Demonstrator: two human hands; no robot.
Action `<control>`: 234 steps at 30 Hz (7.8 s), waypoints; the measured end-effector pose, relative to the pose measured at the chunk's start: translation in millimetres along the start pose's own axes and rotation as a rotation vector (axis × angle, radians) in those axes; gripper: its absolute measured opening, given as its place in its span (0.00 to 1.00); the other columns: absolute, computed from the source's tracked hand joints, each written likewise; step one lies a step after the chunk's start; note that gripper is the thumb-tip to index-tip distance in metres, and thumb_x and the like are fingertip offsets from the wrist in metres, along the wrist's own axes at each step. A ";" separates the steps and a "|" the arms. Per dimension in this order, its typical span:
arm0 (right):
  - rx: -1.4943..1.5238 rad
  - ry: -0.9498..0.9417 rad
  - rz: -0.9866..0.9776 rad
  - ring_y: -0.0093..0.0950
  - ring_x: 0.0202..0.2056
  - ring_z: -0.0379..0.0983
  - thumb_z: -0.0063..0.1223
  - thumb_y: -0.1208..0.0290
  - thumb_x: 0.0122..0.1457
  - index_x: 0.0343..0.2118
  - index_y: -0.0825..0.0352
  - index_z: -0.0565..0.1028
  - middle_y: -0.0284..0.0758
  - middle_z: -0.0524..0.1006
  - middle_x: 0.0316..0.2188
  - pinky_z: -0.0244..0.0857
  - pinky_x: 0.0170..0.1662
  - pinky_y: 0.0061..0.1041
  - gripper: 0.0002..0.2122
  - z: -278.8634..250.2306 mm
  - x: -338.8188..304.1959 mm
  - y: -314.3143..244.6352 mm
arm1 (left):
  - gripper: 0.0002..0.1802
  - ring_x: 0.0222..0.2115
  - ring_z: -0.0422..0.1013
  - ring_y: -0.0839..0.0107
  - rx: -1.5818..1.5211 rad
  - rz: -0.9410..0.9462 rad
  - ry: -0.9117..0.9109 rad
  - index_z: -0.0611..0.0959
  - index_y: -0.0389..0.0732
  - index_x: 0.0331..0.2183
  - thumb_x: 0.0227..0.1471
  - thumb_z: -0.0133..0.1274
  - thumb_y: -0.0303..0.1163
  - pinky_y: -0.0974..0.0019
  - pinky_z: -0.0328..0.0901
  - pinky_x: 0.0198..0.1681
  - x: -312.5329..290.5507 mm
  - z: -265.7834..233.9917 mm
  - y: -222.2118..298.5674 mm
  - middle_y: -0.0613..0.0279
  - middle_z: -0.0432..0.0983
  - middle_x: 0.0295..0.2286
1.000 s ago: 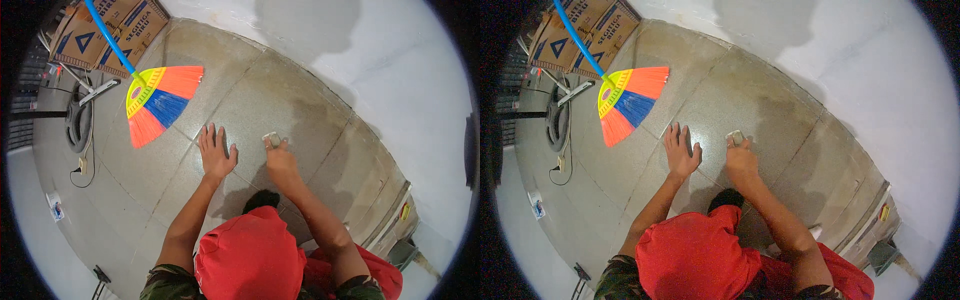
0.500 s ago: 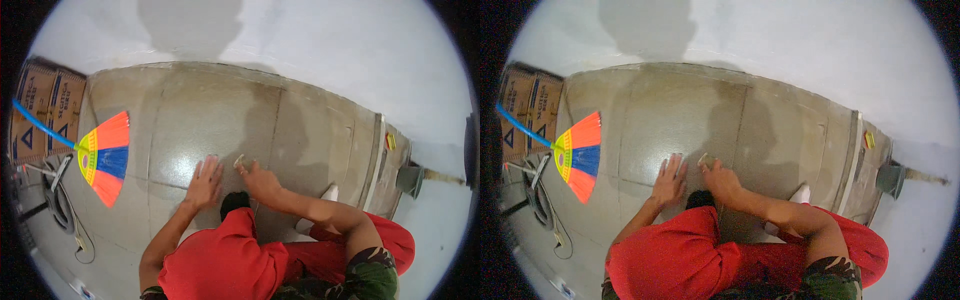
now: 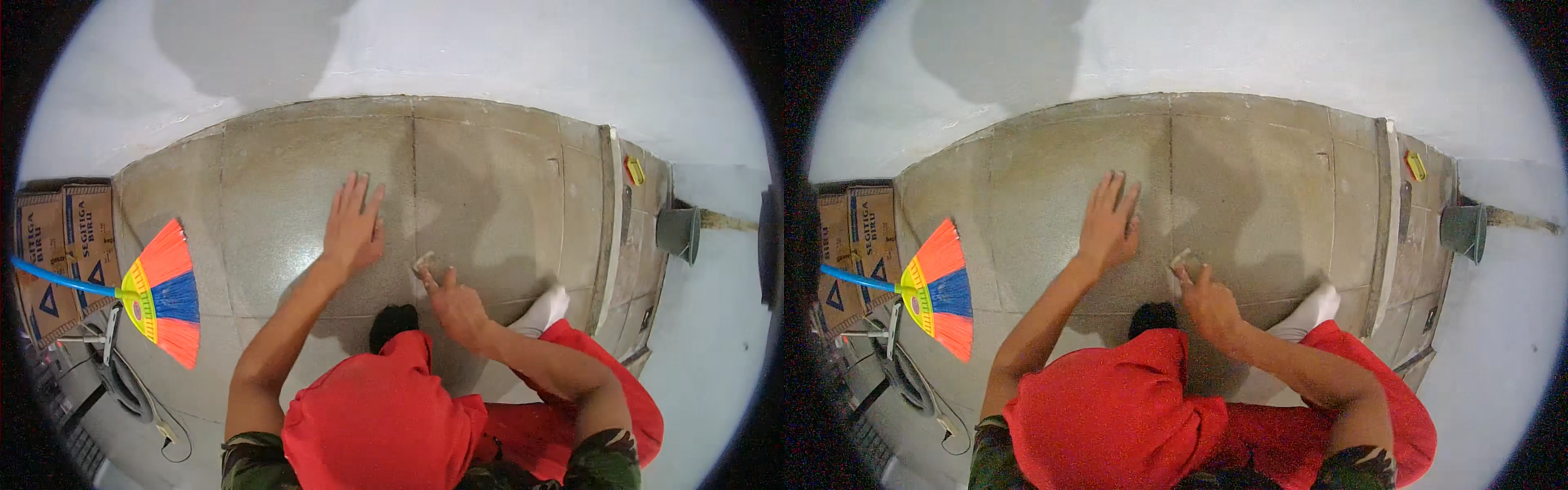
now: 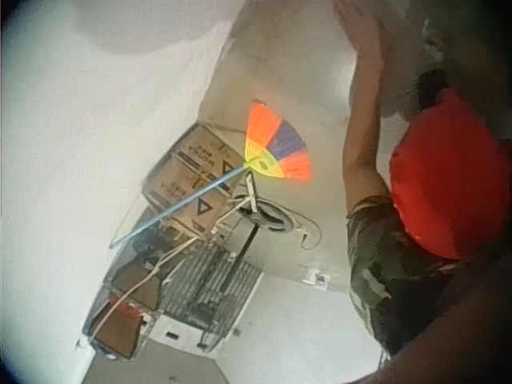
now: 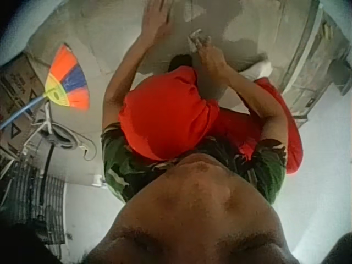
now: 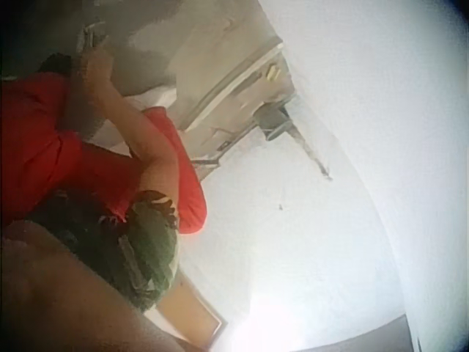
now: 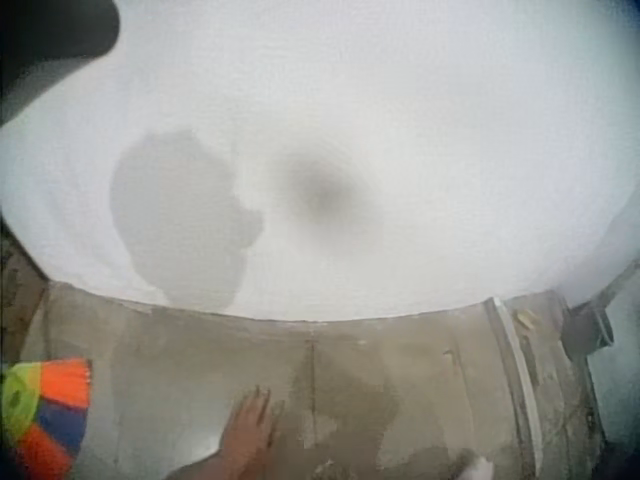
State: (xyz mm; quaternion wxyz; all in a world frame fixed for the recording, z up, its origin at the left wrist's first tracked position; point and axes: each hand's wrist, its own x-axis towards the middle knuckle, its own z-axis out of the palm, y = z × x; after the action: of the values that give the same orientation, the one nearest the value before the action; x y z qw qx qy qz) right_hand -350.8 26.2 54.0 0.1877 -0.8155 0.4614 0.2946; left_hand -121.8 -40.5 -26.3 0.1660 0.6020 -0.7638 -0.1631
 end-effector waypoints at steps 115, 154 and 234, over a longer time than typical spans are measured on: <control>0.410 0.252 0.336 0.59 0.43 0.75 0.42 0.77 0.61 0.66 0.65 0.57 0.70 0.64 0.53 0.73 0.45 0.45 0.28 -19.7 78.4 33.6 | 0.31 0.62 0.53 0.43 -0.070 -0.094 0.048 0.74 0.39 0.54 0.44 0.55 0.30 0.41 0.49 0.64 -112.3 31.3 52.9 0.45 0.60 0.58; 0.276 0.239 0.302 0.50 0.38 0.79 0.44 0.75 0.62 0.64 0.68 0.60 0.63 0.68 0.49 0.77 0.38 0.38 0.26 1.6 41.8 32.2 | 0.30 0.62 0.54 0.41 -0.058 -0.079 0.042 0.75 0.39 0.52 0.43 0.54 0.30 0.40 0.50 0.63 -110.5 34.0 57.3 0.43 0.61 0.58; 0.315 0.160 0.580 0.47 0.35 0.79 0.47 0.74 0.60 0.68 0.59 0.56 0.58 0.70 0.47 0.76 0.38 0.37 0.32 -15.4 51.9 114.8 | 0.31 0.63 0.52 0.45 -0.141 0.111 0.077 0.73 0.35 0.54 0.46 0.52 0.31 0.43 0.49 0.64 1.1 59.6 82.0 0.43 0.60 0.60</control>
State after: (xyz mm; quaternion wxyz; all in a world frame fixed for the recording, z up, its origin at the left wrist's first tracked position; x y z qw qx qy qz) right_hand -424.4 -73.9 27.7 0.1831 -0.6319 0.7273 0.1957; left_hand -219.9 -20.4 -42.6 0.2461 0.5513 -0.7757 -0.1838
